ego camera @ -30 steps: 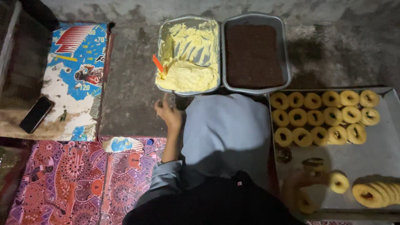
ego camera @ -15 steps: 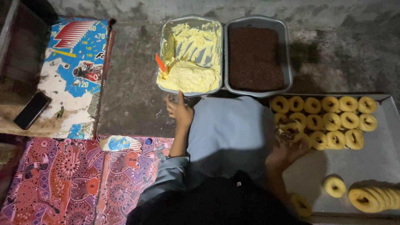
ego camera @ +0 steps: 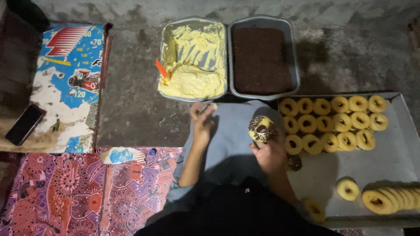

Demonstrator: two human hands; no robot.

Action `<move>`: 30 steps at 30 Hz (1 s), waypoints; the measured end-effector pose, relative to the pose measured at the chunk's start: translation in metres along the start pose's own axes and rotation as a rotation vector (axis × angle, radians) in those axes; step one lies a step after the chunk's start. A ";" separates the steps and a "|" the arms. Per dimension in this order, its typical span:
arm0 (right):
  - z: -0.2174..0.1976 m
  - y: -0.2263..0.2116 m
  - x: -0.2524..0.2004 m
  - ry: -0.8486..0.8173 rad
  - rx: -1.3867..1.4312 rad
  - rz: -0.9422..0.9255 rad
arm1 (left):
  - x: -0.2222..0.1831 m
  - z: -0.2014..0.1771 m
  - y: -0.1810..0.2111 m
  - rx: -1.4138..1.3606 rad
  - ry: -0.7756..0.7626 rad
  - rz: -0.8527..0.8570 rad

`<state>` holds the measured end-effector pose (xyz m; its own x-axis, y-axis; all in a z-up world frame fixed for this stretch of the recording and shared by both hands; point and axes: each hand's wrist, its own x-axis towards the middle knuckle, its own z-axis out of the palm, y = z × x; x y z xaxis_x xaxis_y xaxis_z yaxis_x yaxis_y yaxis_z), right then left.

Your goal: The person fills ring-shaped pastries with a yellow cream and then rolls them in a dark granular topping. They place the finished pastries onto a metal tray.

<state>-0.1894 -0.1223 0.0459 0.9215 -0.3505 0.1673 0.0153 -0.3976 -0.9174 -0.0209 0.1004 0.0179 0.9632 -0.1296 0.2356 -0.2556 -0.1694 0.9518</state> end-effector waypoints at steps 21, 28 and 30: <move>-0.008 -0.081 0.006 -0.342 1.383 0.300 | -0.019 -0.030 0.161 -0.138 -0.514 0.306; -0.008 -0.075 0.007 -0.364 1.278 0.292 | -0.011 -0.044 0.175 0.163 -0.549 0.449; -0.010 -0.071 0.006 -0.376 1.252 0.294 | -0.005 -0.050 0.181 0.238 -0.575 0.545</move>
<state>-0.1883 -0.1044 0.1157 0.9989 0.0447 -0.0153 -0.0440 0.7617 -0.6464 -0.0676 0.1190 0.1993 0.5226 -0.7220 0.4534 -0.7475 -0.1323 0.6509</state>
